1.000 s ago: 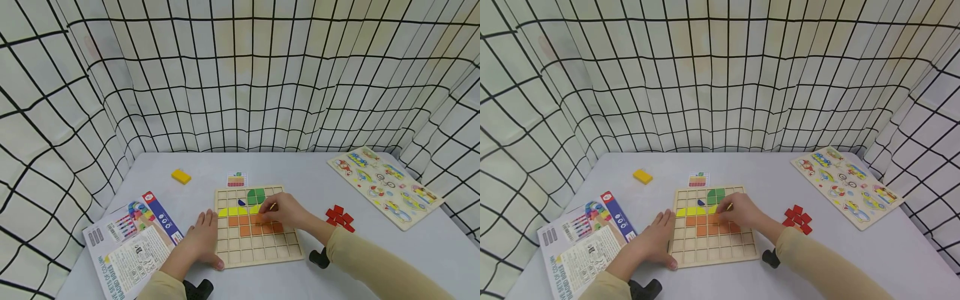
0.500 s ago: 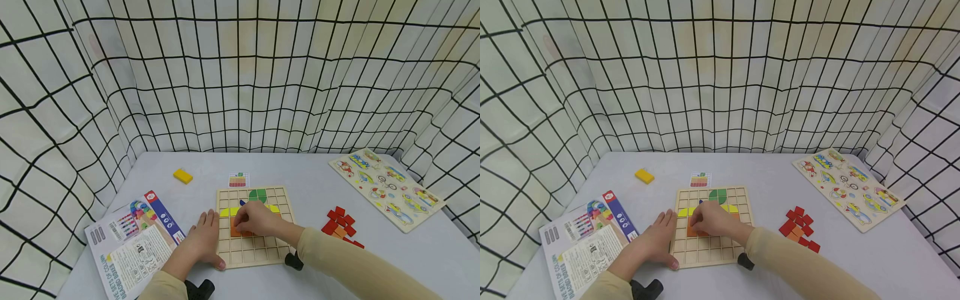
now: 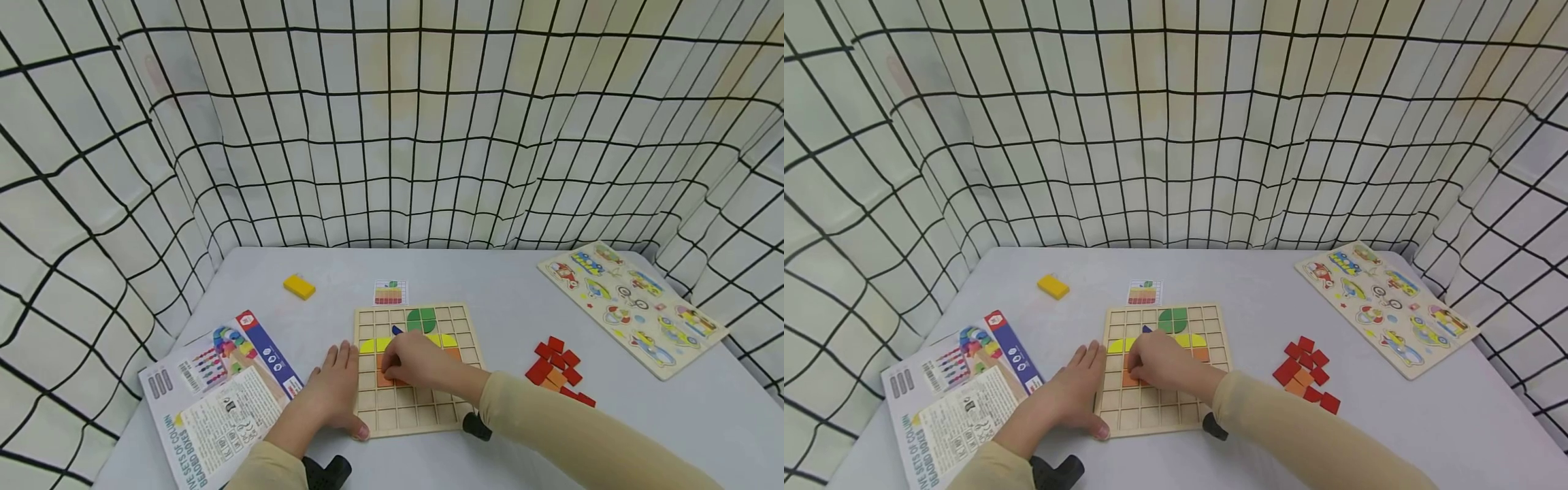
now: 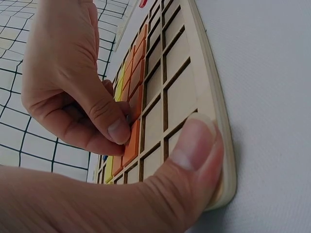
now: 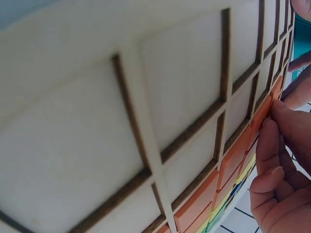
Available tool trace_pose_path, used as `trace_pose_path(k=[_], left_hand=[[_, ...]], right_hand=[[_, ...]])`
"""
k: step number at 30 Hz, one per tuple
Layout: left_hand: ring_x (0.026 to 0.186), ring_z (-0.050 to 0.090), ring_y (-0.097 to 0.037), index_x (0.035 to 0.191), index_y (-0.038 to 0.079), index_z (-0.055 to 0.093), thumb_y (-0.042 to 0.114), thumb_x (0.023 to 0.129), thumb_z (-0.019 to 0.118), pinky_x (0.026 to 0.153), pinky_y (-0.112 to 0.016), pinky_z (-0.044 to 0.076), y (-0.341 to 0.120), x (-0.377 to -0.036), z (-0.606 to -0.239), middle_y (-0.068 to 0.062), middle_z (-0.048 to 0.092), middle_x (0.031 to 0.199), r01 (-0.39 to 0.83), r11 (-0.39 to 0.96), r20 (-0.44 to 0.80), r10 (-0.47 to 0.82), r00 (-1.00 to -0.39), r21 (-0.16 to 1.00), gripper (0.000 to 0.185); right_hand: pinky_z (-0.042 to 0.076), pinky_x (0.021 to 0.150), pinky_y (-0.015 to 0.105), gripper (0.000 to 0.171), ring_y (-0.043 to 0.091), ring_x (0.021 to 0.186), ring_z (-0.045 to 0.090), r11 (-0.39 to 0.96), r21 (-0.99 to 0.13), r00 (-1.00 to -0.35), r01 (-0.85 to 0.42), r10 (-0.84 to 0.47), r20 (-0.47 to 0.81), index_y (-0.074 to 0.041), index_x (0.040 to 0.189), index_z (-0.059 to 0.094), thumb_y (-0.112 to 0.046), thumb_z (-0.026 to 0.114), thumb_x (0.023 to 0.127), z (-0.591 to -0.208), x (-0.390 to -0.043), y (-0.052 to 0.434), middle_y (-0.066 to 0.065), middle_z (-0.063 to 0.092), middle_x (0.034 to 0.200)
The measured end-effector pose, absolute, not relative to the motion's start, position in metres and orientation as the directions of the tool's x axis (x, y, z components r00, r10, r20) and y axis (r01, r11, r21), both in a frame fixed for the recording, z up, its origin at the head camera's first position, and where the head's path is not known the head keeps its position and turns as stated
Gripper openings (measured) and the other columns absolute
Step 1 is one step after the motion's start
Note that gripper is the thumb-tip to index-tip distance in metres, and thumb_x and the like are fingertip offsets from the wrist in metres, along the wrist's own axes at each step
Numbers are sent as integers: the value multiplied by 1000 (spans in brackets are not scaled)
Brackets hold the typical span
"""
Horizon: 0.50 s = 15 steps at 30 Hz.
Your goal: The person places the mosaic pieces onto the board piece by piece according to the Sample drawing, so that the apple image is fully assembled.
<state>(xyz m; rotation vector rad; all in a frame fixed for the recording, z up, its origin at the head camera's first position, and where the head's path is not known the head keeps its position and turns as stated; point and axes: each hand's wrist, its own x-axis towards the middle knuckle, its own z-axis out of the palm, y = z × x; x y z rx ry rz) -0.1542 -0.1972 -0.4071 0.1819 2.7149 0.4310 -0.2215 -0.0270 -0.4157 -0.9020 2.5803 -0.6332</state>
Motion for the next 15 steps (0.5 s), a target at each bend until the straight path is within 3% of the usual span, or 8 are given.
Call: trace_pose_path(k=[8,15], left_hand=[[153,19,-54,154,-14,26,39,60,99,113,-73,32,-197,-154,-409,-35,21,164,63,941,-354,187,-916,333,131],[153,18,-55,155,-14,25,40,60,99,114,-72,32,-197,-155,-408,-35,19,164,70,945,-359,189,-914,320,132]], right_hand=[[52,72,20,3,6,76,58,678,-544,-759,-494,-642,-109,-11,90,78,-14,78,91,-414,-223,-13,-7,72,83],[53,75,26,4,10,81,58,719,-572,-836,-396,-539,-99,-11,92,77,-15,76,92,-409,-236,43,-6,72,88]])
